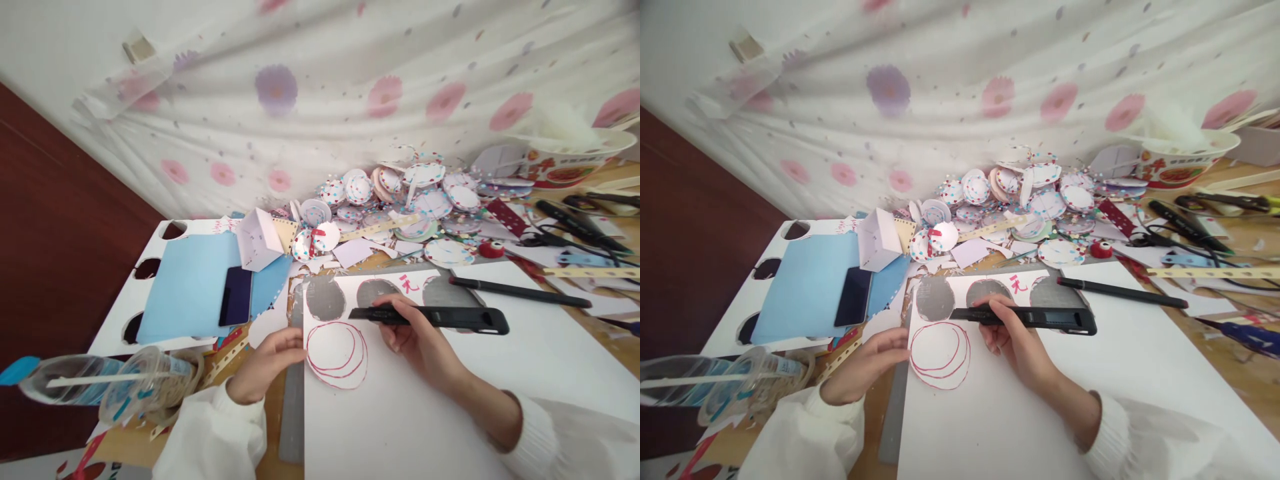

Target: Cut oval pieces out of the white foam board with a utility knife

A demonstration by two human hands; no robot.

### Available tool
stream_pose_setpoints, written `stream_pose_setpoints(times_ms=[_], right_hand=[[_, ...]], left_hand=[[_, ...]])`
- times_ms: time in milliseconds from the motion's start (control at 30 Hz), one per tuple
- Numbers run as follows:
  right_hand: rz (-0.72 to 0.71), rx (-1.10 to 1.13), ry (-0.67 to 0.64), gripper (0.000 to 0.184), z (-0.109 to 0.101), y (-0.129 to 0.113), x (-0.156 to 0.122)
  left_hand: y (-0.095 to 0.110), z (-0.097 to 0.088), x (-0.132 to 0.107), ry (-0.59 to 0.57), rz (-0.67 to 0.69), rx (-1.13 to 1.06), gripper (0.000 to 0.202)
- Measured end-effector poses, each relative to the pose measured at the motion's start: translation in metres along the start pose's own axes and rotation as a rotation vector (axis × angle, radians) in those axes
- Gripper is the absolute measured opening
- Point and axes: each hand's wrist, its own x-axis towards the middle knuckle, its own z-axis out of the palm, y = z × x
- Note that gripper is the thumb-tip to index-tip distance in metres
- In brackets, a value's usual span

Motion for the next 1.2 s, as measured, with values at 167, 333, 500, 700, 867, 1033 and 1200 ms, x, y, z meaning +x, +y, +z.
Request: stream_pose_setpoints(times_ms=[167, 333, 500, 700, 867, 1033, 1200], right_hand=[[0.022, -0.009, -0.003, 0.03, 0.001, 0.0, -0.002], [0.006, 0.003, -0.002, 0.03, -0.001, 0.002, -0.001], [0.004, 0.004, -0.008, 0.031, -0.001, 0.002, -0.002], [0.029, -0.004, -0.001, 0.03, 0.001, 0.0, -0.002], [0.043, -0.022, 0.023, 0.03, 0.0, 0.003, 0.001], [0.072, -0.002, 0.059, 0.033, -0.003, 0.007, 0.005], [0.078, 0.017, 0.079, 0.031, -0.005, 0.008, 0.007]], left_hand=[[0.003, -0.003, -0.004, -0.025, 0.002, 0.146, 0.032], [-0.003, 0.0, -0.001, 0.013, 0.041, 0.122, 0.033], [-0.012, 0.005, 0.002, 0.045, 0.076, 0.101, 0.035], [-0.016, 0.013, 0.006, 0.081, 0.162, 0.197, 0.024], [-0.032, 0.007, 0.01, 0.086, 0.219, 0.31, 0.025], [-0.048, 0.002, 0.008, 0.404, 0.346, 0.581, 0.042], [-0.05, 0.013, 0.006, 0.358, 0.305, 0.515, 0.04]])
